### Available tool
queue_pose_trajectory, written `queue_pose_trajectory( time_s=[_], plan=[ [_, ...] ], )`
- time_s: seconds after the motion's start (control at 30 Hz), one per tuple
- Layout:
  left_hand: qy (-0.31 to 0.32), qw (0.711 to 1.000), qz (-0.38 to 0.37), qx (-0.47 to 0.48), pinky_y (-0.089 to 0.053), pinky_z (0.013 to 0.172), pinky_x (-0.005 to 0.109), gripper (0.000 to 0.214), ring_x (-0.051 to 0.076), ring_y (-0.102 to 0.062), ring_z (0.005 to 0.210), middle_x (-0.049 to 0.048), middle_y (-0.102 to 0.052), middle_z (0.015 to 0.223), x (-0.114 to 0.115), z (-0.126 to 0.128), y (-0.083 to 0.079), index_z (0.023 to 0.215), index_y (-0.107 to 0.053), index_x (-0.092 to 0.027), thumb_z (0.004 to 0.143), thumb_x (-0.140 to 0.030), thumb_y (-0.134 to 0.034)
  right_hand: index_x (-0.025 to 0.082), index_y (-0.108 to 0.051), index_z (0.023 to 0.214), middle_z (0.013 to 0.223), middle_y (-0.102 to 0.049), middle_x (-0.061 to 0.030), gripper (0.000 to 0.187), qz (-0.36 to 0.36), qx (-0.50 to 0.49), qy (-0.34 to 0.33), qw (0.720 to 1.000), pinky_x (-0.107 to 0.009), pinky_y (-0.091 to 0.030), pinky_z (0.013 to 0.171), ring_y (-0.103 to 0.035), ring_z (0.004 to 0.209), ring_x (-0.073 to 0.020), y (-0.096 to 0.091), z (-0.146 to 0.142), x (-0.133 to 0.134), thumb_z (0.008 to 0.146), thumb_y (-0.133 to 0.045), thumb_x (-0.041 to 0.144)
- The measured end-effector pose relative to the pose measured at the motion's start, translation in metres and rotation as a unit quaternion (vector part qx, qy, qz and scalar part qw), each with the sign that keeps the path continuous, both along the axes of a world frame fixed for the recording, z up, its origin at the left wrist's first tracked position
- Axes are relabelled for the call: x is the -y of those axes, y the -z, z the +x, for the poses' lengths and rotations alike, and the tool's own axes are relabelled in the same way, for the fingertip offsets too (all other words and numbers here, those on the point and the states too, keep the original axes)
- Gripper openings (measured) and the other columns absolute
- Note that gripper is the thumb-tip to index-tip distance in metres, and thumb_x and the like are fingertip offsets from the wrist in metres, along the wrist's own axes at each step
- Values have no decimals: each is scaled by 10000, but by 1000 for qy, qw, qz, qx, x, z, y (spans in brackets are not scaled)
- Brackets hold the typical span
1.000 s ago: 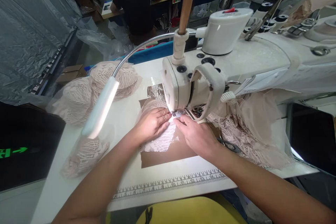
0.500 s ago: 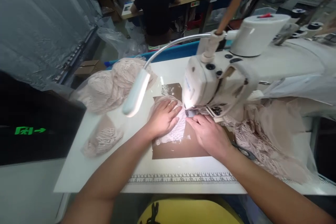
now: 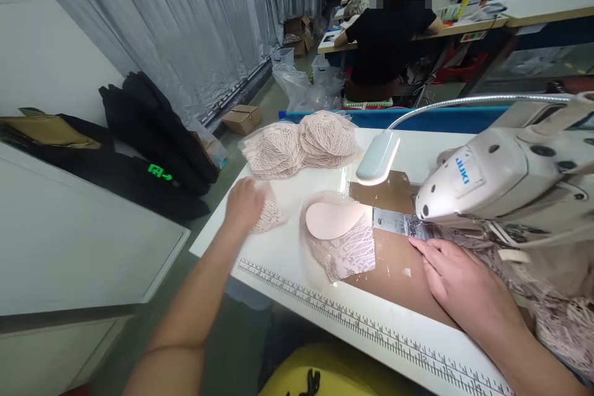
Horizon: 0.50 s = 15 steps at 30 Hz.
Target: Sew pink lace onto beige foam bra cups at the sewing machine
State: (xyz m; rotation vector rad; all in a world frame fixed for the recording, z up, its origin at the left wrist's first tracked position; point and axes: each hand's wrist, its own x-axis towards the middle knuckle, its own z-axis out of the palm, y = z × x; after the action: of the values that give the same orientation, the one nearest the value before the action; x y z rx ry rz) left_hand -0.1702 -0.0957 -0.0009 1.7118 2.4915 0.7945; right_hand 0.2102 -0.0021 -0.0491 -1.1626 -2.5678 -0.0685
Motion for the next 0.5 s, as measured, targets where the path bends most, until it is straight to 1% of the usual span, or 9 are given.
queue_pose_trajectory(
  time_s=[0.07, 0.13, 0.2, 0.23, 0.33, 0.37, 0.43, 0.47, 0.5],
  plan=[
    [-32, 999, 7, 29, -348, 1017, 535, 166, 341, -498, 1164, 184, -611, 1095, 19, -25, 7, 840, -556, -143, 832, -283, -467, 208, -664, 1105, 993, -662, -136, 407, -15, -19, -7, 1000, -440, -475, 742, -623, 848, -315, -1, 1, -1, 868, -336, 164],
    [-43, 997, 28, 62, -393, 984, 494, 182, 312, -533, 1108, 154, -617, 1073, 38, -34, 14, 798, -538, -162, 838, -322, -460, 255, -644, 1123, 1053, -657, -129, 383, -46, -47, -12, 998, -455, -486, 761, -627, 906, -324, -5, 3, -1, 885, -348, 207],
    [-47, 992, 56, 103, -467, 888, 419, 247, 256, -584, 992, 112, -633, 1009, 55, -31, 18, 837, -531, -175, 884, -377, -399, 312, -619, 1142, 1125, -645, -109, 339, -85, -80, -21, 993, -452, -500, 785, -624, 980, -319, -12, 6, 0, 900, -385, 269],
    [-48, 989, 69, 125, -498, 802, 375, 289, 225, -605, 891, 87, -641, 936, 63, -26, 17, 860, -525, -180, 910, -406, -352, 335, -611, 1143, 1162, -635, -97, 316, -105, -96, -27, 989, -445, -506, 803, -617, 1019, -314, -18, 7, 2, 902, -410, 302],
    [-30, 975, 98, 199, -478, 564, 273, 380, 152, -562, 598, 21, -606, 720, 83, -2, 2, 862, -503, -193, 946, -474, -261, 364, -588, 1176, 1249, -600, -77, 319, -159, -143, -54, 975, -397, -529, 824, -602, 1086, -298, -38, 8, 13, 878, -491, 419],
    [-4, 967, 103, 233, -465, 542, 260, 380, 140, -550, 570, 14, -599, 701, 87, 9, -6, 850, -505, -194, 945, -486, -280, 362, -559, 1226, 1272, -589, -80, 384, -183, -159, -66, 968, -384, -537, 822, -603, 1092, -296, -45, 6, 20, 858, -521, 465],
    [106, 931, 101, 335, -483, 608, 263, 326, 149, -592, 665, 36, -628, 786, 91, 35, -23, 858, -534, -184, 934, -463, -384, 337, -406, 1386, 1317, -558, -104, 664, -257, -193, -98, 942, -388, -545, 833, -597, 1109, -299, -58, -4, 34, 789, -591, 561],
    [174, 913, 86, 359, -493, 667, 273, 298, 166, -614, 758, 53, -642, 847, 90, 49, -31, 879, -557, -178, 933, -436, -417, 314, -314, 1445, 1368, -512, -117, 790, -305, -218, -110, 921, -410, -525, 882, -560, 1165, -306, -63, -12, 43, 766, -605, 594],
    [242, 898, 69, 361, -495, 708, 278, 275, 173, -619, 813, 60, -647, 875, 86, 63, -38, 903, -577, -172, 936, -405, -433, 278, -256, 1473, 1419, -454, -136, 914, -361, -238, -139, 891, -424, -502, 920, -511, 1222, -319, -66, -21, 50, 720, -632, 634]
  ],
)
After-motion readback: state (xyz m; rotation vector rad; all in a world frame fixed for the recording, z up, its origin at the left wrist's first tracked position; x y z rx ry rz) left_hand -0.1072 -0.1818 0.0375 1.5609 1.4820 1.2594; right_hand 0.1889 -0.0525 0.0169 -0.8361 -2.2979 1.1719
